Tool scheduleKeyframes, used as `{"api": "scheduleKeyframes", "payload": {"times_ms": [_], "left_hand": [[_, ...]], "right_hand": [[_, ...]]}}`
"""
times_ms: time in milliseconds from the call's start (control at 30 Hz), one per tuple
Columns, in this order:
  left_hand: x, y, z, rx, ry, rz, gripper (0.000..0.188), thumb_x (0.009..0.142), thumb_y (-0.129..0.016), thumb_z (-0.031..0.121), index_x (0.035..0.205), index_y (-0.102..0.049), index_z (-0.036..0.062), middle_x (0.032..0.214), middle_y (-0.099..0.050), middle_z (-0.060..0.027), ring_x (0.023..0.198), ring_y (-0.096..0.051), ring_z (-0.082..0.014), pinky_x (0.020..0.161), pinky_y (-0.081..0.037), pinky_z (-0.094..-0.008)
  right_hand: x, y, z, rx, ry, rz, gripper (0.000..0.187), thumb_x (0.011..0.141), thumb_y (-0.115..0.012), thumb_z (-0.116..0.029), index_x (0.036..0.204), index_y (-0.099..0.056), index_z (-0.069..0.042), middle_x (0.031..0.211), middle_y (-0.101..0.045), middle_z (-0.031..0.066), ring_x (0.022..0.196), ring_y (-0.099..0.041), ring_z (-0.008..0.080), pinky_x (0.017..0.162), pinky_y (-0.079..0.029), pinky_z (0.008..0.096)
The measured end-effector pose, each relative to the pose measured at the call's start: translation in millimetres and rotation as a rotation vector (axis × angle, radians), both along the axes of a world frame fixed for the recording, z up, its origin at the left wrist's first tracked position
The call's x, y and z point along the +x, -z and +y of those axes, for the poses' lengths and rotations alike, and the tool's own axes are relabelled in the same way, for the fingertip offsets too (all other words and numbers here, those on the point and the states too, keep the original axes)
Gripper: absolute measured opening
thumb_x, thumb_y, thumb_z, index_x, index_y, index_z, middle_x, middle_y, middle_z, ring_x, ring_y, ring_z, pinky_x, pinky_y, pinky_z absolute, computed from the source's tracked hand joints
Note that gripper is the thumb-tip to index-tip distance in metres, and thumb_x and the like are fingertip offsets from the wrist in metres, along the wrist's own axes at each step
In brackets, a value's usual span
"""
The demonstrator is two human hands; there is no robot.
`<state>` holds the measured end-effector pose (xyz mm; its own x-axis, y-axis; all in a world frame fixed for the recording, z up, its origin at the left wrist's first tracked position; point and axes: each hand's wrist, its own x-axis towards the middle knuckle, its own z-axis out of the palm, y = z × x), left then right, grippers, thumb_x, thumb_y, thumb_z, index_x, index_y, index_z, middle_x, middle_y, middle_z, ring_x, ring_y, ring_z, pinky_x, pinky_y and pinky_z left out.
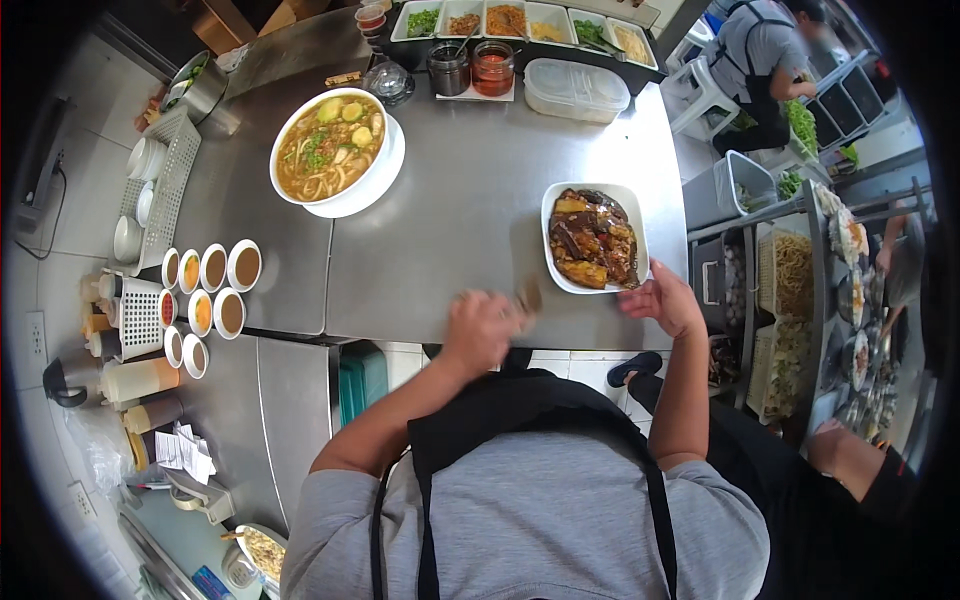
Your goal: The person prepares and assembles food orders in a commercial kitchen. They handle a bowl of ramen, a plate of fried rice, and a container of braised meat, adding chopsticks to each. The person also manages order tickets, placing them on a rack and handing a tray of food to a coworker.
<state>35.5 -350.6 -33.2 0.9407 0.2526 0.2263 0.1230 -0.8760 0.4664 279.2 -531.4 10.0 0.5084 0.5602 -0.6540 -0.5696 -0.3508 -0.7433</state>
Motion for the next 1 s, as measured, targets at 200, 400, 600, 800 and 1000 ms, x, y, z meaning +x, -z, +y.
{"api": "scheduleKeyframes", "payload": {"times_ms": [200,400,600,800,1000], "left_hand": [[-10,-14,-5,-0.394,-0.091,-0.184,0.03,0.063,-0.05,0.006,0.091,-0.059,0.0086,0.09,-0.053,-0.0097,0.086,-0.048,-0.0271,0.078,-0.038,-0.0346],[52,-8,50,0.147,-0.676,0.099,0.033,0.069,-0.049,0.012,0.102,-0.055,0.012,0.104,-0.048,-0.0135,0.094,-0.044,-0.0304,0.079,-0.037,-0.0389],[97,-8,-46,0.046,-0.163,0.172,0.026,0.07,-0.05,0.014,0.095,-0.056,0.0114,0.094,-0.048,-0.0111,0.087,-0.045,-0.0287,0.071,-0.038,-0.0393],[114,-21,-106,-1.05,0.596,0.076,0.041,0.08,-0.043,0.014,0.119,-0.038,0.003,0.117,-0.038,-0.0122,0.105,-0.041,-0.0266,0.089,-0.032,-0.0374],[94,-67,-66,-1.37,0.455,0.241,0.049,0.081,-0.04,0.008,0.127,-0.025,0.0048,0.128,-0.028,-0.0098,0.112,-0.037,-0.0205,0.092,-0.03,-0.0318]], "right_hand": [[1,0,35,0.159,-0.029,0.124,0.038,0.087,-0.03,-0.033,0.107,-0.04,-0.003,0.081,-0.057,0.0144,0.068,-0.057,0.021,0.062,-0.047,0.0315],[5,13,76,0.362,-0.02,0.128,0.043,0.087,-0.034,-0.027,0.122,-0.029,-0.003,0.087,-0.055,0.0134,0.072,-0.055,0.0182,0.065,-0.045,0.0293],[-4,2,15,0.095,-0.426,-0.133,0.044,0.083,-0.045,-0.022,0.121,-0.035,-0.001,0.089,-0.054,0.006,0.071,-0.052,0.0109,0.062,-0.043,0.0231],[-16,2,-50,0.22,-0.288,-0.472,0.046,0.079,-0.05,-0.012,0.119,-0.032,0.0,0.087,-0.049,0.0052,0.071,-0.049,0.0093,0.061,-0.042,0.0217],[13,-23,-15,0.37,0.24,-0.664,0.046,0.075,-0.048,-0.002,0.118,-0.031,0.0,0.094,-0.046,0.0093,0.074,-0.045,0.0123,0.066,-0.04,0.0227]]}}
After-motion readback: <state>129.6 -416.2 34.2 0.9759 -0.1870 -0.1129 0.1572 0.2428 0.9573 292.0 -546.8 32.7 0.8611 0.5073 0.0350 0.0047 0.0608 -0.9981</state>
